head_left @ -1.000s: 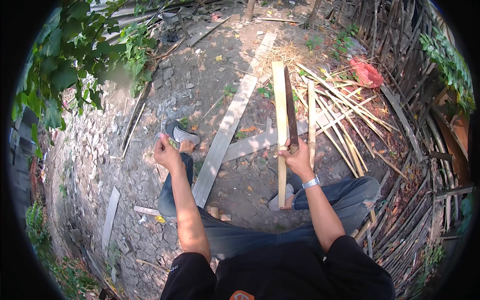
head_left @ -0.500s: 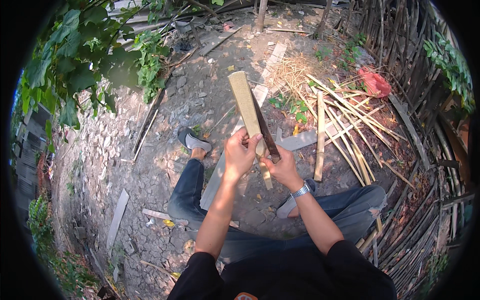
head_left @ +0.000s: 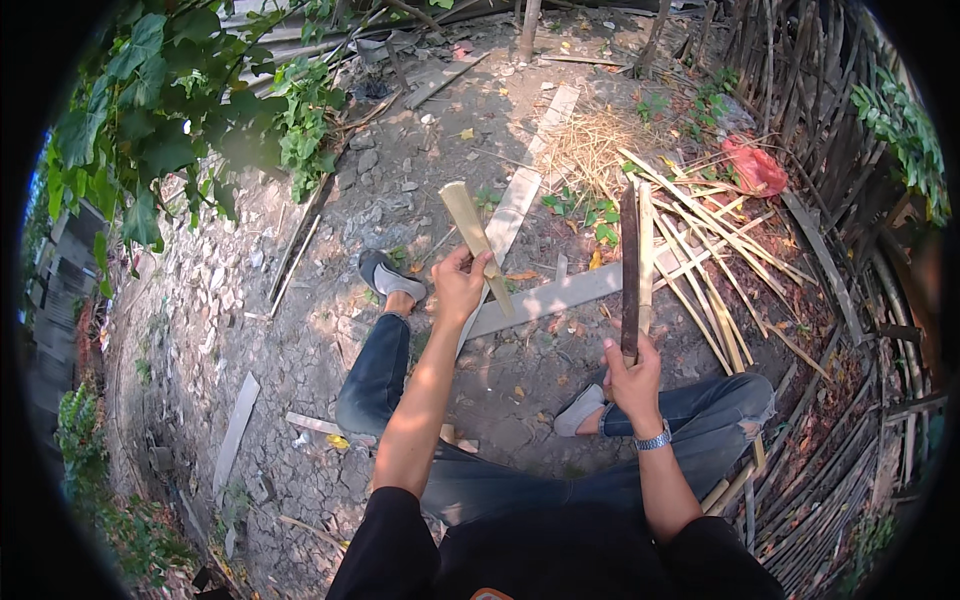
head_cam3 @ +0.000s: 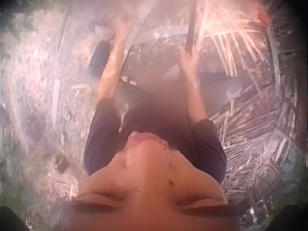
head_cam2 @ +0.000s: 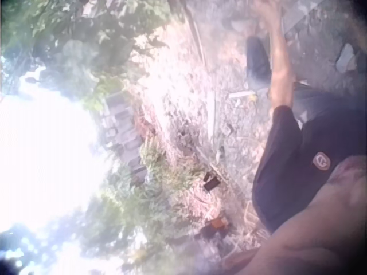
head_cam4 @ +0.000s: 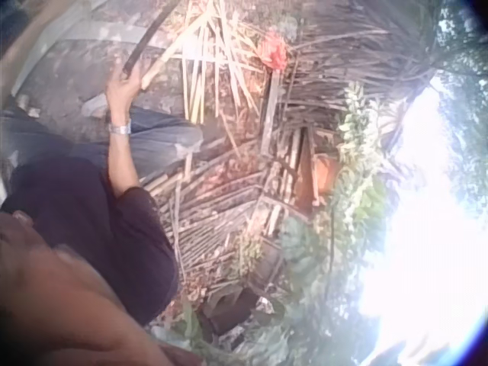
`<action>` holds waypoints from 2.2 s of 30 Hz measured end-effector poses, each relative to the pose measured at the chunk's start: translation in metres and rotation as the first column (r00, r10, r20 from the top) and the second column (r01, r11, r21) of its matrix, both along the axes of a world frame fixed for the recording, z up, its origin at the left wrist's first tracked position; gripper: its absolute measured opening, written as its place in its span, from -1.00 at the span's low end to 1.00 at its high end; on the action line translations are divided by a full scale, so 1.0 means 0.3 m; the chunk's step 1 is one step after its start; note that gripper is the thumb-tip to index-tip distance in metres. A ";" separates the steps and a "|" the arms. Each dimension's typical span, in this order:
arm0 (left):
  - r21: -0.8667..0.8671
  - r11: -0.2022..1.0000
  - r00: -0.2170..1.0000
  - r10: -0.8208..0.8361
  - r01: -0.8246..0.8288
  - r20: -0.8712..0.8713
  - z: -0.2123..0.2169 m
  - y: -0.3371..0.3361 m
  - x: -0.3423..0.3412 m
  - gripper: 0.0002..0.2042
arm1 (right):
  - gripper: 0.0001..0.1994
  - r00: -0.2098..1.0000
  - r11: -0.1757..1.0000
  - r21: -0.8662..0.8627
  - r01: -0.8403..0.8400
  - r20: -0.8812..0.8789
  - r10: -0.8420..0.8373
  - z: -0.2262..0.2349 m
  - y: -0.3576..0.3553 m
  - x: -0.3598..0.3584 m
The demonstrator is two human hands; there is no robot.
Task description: The person sits on the ground and uses a machete and a wooden mallet to split bamboo stalks into thin strips. They repeatedly position the bamboo, strike it with the mallet to drive the blade, and separate the resulting pieces.
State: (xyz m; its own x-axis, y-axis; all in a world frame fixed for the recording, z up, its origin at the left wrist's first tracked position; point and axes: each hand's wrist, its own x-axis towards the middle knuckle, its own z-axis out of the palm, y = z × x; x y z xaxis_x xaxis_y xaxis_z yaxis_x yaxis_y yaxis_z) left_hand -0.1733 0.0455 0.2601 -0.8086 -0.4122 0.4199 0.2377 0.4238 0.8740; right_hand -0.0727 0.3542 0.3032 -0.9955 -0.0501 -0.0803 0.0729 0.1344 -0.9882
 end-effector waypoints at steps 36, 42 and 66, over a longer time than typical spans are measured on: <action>0.051 0.999 0.999 -0.015 0.012 0.052 -0.091 0.068 0.002 -0.80 | -0.29 0.835 0.949 0.238 -0.205 -0.464 0.296 0.344 -0.332 -0.002; 0.049 0.999 0.978 -0.012 0.002 0.209 -0.074 0.041 -0.004 -0.79 | -0.30 0.810 0.918 0.305 -0.255 -0.451 0.375 0.354 -0.362 0.015; 0.429 0.861 0.949 -0.315 0.274 0.025 0.295 0.286 0.566 -0.44 | -0.35 0.851 0.961 0.209 -0.181 -0.457 0.260 0.370 -0.423 -0.020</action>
